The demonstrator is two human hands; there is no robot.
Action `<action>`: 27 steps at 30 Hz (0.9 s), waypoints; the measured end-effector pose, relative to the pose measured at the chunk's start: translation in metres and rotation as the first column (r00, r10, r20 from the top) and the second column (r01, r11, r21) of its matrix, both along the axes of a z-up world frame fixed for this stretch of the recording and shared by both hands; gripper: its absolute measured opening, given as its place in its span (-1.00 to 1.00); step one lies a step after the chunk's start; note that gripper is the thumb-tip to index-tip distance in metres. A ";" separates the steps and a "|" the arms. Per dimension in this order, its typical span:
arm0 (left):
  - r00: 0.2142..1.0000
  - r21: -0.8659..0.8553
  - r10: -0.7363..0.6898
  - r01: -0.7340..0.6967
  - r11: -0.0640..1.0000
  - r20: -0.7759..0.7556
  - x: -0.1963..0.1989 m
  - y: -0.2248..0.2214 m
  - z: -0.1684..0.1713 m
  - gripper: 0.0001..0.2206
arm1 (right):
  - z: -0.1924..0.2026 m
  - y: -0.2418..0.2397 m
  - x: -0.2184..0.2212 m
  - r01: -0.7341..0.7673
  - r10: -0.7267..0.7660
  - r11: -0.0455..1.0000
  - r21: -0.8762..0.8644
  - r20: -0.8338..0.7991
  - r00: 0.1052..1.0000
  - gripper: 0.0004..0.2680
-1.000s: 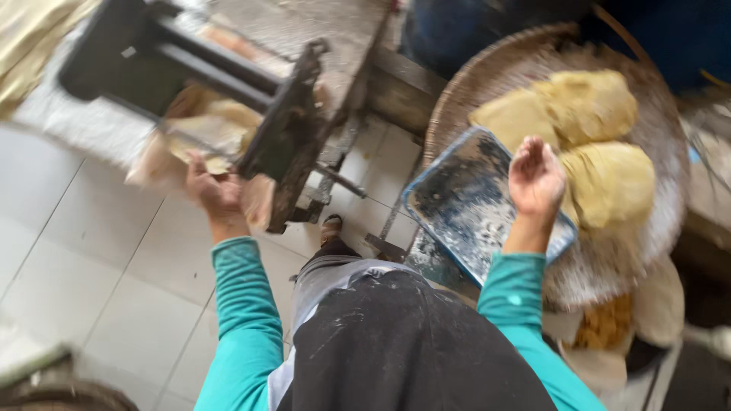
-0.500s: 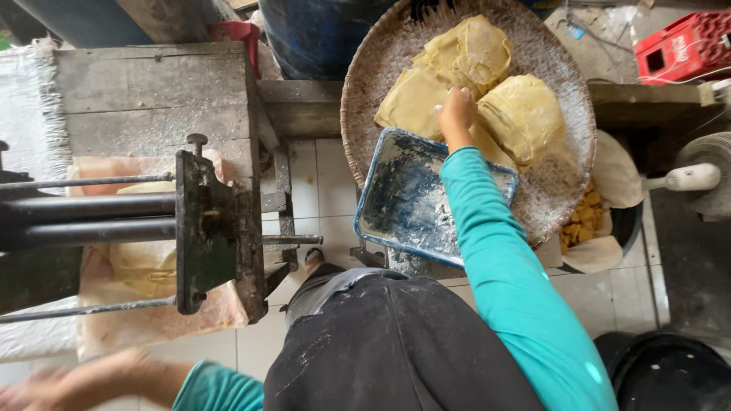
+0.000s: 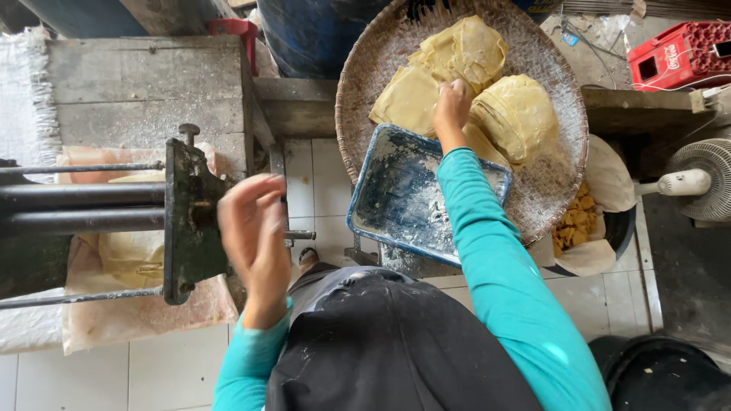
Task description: The person repeatedly picks up folded dough sheets from a woven basket, coats them in flour within a blue tray, and feeds them into a dough sheeter. The flattened sheets are collected on a cloth beneath the machine. The process is continuous and repetitive throughout the clip.
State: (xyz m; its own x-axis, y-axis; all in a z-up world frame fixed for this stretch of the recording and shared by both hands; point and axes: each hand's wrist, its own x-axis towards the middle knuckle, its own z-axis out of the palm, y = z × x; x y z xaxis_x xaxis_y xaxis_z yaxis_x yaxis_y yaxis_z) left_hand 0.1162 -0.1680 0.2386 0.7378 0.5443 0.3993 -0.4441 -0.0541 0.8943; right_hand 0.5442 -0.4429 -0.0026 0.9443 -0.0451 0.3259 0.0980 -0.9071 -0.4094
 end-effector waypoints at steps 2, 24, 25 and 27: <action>0.978 -0.091 -0.169 0.158 0.983 -0.125 0.033 -0.017 -0.004 -0.74 | 0.007 0.002 -0.003 -0.047 0.043 0.998 -0.030 -0.131 0.990 -0.83; 0.874 -0.178 -0.371 0.329 0.927 -0.314 0.071 -0.034 -0.097 -0.76 | 0.021 0.023 0.001 -0.135 0.124 0.989 -0.062 -0.163 0.979 -0.75; 0.876 -0.173 -0.360 0.319 0.932 -0.322 0.074 -0.032 -0.099 -0.76 | 0.025 0.028 0.000 -0.088 0.077 0.995 -0.055 -0.183 0.980 -0.72; 0.878 -0.189 -0.372 0.327 0.926 -0.301 0.081 -0.032 -0.104 -0.77 | 0.030 0.036 -0.001 0.004 -0.015 0.999 -0.048 -0.229 0.973 -0.66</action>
